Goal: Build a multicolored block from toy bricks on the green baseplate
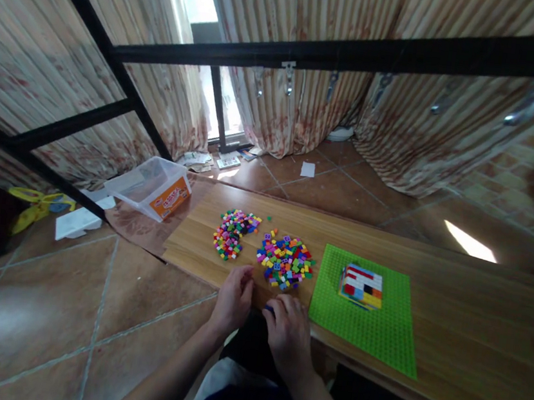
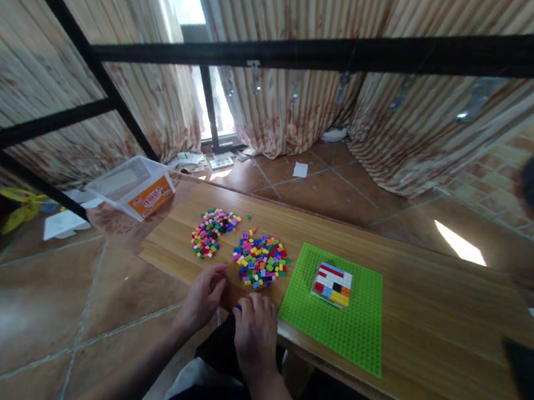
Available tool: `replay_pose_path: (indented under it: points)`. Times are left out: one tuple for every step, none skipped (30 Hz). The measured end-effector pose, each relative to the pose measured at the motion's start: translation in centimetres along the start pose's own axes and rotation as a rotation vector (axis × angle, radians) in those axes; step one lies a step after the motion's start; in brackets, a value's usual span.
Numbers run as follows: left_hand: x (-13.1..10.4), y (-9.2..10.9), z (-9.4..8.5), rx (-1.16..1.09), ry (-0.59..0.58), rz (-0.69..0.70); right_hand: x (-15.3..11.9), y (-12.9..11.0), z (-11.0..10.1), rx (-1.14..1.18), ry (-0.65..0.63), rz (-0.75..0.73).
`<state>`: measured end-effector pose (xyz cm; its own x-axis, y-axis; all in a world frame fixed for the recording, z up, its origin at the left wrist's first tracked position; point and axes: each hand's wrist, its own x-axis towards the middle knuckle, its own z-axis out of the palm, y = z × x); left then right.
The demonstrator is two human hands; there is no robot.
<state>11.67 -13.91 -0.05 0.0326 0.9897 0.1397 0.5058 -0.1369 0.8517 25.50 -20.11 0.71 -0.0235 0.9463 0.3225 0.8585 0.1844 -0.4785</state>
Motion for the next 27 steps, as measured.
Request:
replay_pose_path:
  points:
    - [0.2, 0.0, 0.0, 0.003, -0.002, 0.002, -0.1, 0.1, -0.3, 0.05, 0.003, 0.021]
    - [0.3, 0.0, -0.1, 0.007, -0.002, 0.005, -0.2, 0.2, -0.7, 0.115, 0.009, 0.049]
    - [0.6, 0.1, -0.1, 0.012, -0.002, 0.01, -0.4, 0.5, -1.2, 0.188, 0.019, 0.082]
    - [0.8, 0.3, -0.1, 0.015, 0.003, 0.018, -0.5, 0.8, -1.9, 0.261, 0.03, 0.117]
    - [1.1, 0.4, -0.2, 0.018, 0.006, 0.026, -0.6, 1.2, -2.6, 0.331, 0.044, 0.151]
    - [1.3, 0.7, -0.2, 0.021, 0.005, 0.035, -0.8, 1.8, -3.5, 0.391, 0.064, 0.185]
    - [1.5, 1.0, -0.2, 0.022, -0.001, 0.044, -1.0, 2.6, -4.4, 0.438, 0.087, 0.223]
    - [1.6, 1.3, -0.2, 0.023, -0.009, 0.053, -1.3, 3.5, -5.4, 0.479, 0.126, 0.26]
    - [1.7, 1.7, -0.1, 0.02, -0.019, 0.061, -1.5, 4.6, -6.4, 0.5, 0.174, 0.311]
    - [1.7, 2.1, 0.0, 0.014, -0.034, 0.071, -1.8, 5.8, -7.4, 0.512, 0.226, 0.378]
    - [1.7, 2.5, 0.3, 0.005, -0.05, 0.085, -2.1, 7.1, -8.3, 0.527, 0.267, 0.442]
    - [1.6, 3.0, 0.6, -0.003, -0.067, 0.103, -2.3, 8.4, -9.2, 0.553, 0.321, 0.512]
    - [1.6, 3.5, 1.0, -0.009, -0.085, 0.126, -2.4, 9.8, -10.0, 0.585, 0.368, 0.571]
    - [1.6, 4.1, 1.4, -0.01, -0.107, 0.152, -2.4, 11.0, -10.7, 0.614, 0.394, 0.617]
    - [1.6, 4.8, 1.9, -0.008, -0.132, 0.18, -2.3, 12.2, -11.2, 0.629, 0.438, 0.65]
    - [1.7, 5.6, 2.5, -0.007, -0.157, 0.209, -2.0, 13.2, -11.7, 0.629, 0.462, 0.666]
    - [1.9, 6.4, 3.1, -0.01, -0.185, 0.237, -1.6, 14.0, -12.0, 0.612, 0.473, 0.66]
    - [2.2, 7.3, 3.8, -0.021, -0.214, 0.265, -1.1, 14.7, -12.3, 0.585, 0.478, 0.64]
    - [2.5, 8.2, 4.5, -0.037, -0.243, 0.292, -0.4, 15.2, -12.4, 0.559, 0.471, 0.609]
    - [3.0, 9.1, 5.2, -0.058, -0.269, 0.315, 0.3, 15.7, -12.4, 0.542, 0.459, 0.572]
    - [3.5, 10.0, 6.0, -0.081, -0.289, 0.331, 1.0, 16.1, -12.3, 0.542, 0.445, 0.536]
    - [4.2, 10.8, 6.9, -0.103, -0.304, 0.336, 1.8, 16.4, -12.1, 0.563, 0.423, 0.5]
    - [4.8, 11.5, 7.8, -0.12, -0.32, 0.336, 2.5, 16.7, -11.9, 0.598, 0.406, 0.472]
    - [5.5, 12.0, 8.8, -0.138, -0.336, 0.331, 3.1, 17.0, -11.6, 0.636, 0.383, 0.449]
    - [6.2, 12.4, 9.8, -0.159, -0.354, 0.318, 3.6, 17.3, -11.4, 0.672, 0.361, 0.43]
    - [6.9, 12.7, 10.8, -0.185, -0.384, 0.298, 4.0, 17.6, -11.1, 0.705, 0.342, 0.419]
    - [7.4, 12.8, 11.8, -0.211, -0.41, 0.275, 4.3, 17.8, -10.8, 0.732, 0.321, 0.41]
